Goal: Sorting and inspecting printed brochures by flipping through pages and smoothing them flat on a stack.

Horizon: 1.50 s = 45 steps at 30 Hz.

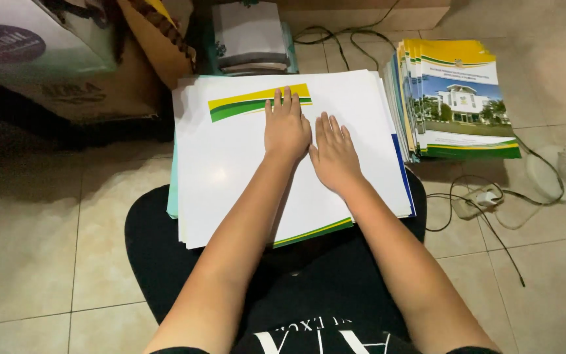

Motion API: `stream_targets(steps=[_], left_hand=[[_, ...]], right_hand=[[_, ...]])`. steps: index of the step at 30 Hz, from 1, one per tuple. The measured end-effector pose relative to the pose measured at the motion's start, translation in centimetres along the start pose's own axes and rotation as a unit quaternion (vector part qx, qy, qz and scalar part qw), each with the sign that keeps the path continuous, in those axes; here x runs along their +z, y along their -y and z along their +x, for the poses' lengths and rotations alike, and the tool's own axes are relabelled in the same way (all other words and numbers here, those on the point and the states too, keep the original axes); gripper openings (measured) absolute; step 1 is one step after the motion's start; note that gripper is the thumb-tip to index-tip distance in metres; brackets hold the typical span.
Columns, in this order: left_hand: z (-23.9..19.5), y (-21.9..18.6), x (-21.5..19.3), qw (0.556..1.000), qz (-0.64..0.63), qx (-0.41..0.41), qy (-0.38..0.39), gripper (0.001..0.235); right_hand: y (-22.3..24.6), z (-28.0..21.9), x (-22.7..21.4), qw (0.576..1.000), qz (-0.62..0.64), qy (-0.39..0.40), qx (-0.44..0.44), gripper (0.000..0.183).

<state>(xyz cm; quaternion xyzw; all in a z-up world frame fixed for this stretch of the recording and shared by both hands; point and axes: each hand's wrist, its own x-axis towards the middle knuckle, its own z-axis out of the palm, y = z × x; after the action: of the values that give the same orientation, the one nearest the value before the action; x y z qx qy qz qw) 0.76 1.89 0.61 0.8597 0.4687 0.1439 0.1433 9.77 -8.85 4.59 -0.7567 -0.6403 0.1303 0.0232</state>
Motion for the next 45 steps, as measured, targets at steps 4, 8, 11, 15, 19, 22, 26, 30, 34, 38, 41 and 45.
stream_targets(steps=[4,8,11,15,19,22,26,30,34,38,41,45], left_hand=[[-1.4,-1.5,-1.3,0.988,0.076,0.083,0.11,0.06],[-7.2,-4.4,-3.5,0.978,0.075,0.119,0.156,0.063],[-10.0,-5.0,-5.7,0.968,0.072,0.145,0.192,0.063],[-12.4,-4.1,-6.9,0.976,0.036,0.103,0.186,0.061],[-15.0,-2.0,-6.4,0.991,-0.035,0.029,0.128,0.059],[-16.5,-0.5,-5.5,0.963,-0.265,0.045,0.004,0.05],[-17.2,0.3,-5.9,0.92,-0.384,0.056,-0.05,0.042],[-18.1,-0.3,-7.4,0.898,-0.428,0.098,-0.035,0.032],[-18.9,-2.1,-11.4,0.854,-0.496,0.158,0.009,0.03],[-19.2,-2.2,-7.2,0.751,-0.633,0.172,0.076,0.056],[-18.6,-1.1,-2.3,0.696,-0.701,0.052,0.15,0.07],[-18.0,0.3,1.5,0.781,-0.573,-0.198,0.15,0.065]], right_hand=[[0.5,-8.3,0.6,0.999,0.006,0.039,0.014,0.065],[-0.2,-13.1,2.6,0.999,0.006,-0.023,0.026,0.063],[0.1,-14.4,2.5,0.997,-0.005,-0.04,0.061,0.059],[0.1,-13.7,2.8,0.994,0.041,0.012,0.1,0.062],[0.6,-12.5,0.1,0.952,0.254,0.066,0.158,0.07],[-1.6,-11.1,1.4,0.926,0.338,0.029,0.166,0.052],[-1.6,-10.9,-0.6,0.884,0.432,-0.024,0.179,0.02],[-0.1,-13.9,-5.9,0.869,0.419,-0.227,0.13,0.005],[1.5,-17.8,-9.1,0.874,0.179,-0.447,-0.057,0.006],[3.2,-17.8,-7.5,0.886,0.043,-0.434,-0.155,0.008],[2.7,-17.5,-2.9,0.918,0.021,-0.359,-0.169,0.008],[0.9,-19.8,1.0,0.961,0.216,-0.169,-0.026,0.015]])
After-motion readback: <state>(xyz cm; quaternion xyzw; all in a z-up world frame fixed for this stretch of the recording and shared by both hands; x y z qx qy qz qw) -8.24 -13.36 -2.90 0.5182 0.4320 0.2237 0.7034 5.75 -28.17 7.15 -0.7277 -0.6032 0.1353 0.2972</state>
